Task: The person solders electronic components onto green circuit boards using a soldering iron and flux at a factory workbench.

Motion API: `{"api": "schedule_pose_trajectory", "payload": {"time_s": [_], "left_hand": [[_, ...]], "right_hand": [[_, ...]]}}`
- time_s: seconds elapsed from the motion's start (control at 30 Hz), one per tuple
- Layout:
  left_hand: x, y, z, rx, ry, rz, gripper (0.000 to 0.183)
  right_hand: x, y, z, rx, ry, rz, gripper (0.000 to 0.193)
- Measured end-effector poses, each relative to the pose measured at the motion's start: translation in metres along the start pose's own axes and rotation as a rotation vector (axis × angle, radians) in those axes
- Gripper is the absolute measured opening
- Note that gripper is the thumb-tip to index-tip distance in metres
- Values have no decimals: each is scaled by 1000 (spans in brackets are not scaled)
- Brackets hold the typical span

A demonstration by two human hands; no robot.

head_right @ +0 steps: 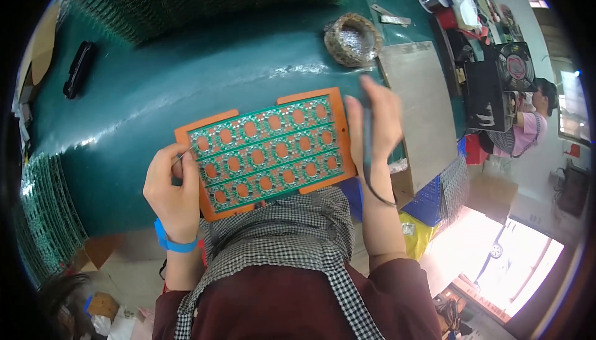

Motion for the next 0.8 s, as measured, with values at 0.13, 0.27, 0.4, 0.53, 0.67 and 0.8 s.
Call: {"api": "schedule_pose_trajectory", "payload": {"time_s": [0.13,0.27,0.4,0.53,0.67,0.8], "left_hand": [[2,1,-4,0,2,-48,11],[4,2,1,31,-74,-24,11],[8,-1,3,34,-27,-14,11],[3,0,5,45,-26,4,12],[4,0,7,65,-16,-18,13],[5,0,8,77,1,-14,14]], "right_hand": [[3,-20,-11,-34,278,231,24],[52,-25,-34,185,636,152,20],[85,-25,-19,310,678,-29,19],[101,-18,-9,211,660,-176,17],[108,-21,-4,211,613,-183,17],[109,-23,-3,277,562,-159,17]]}}
Point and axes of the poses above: each hand's wrist, its own y-axis towards the middle knuckle, its own z-axis out of the palm, x = y × z, the point moved 5 cm from there along y, towards the middle knuckle, and after that the axes turned 6 degrees about -y, right-handed, at the moved point
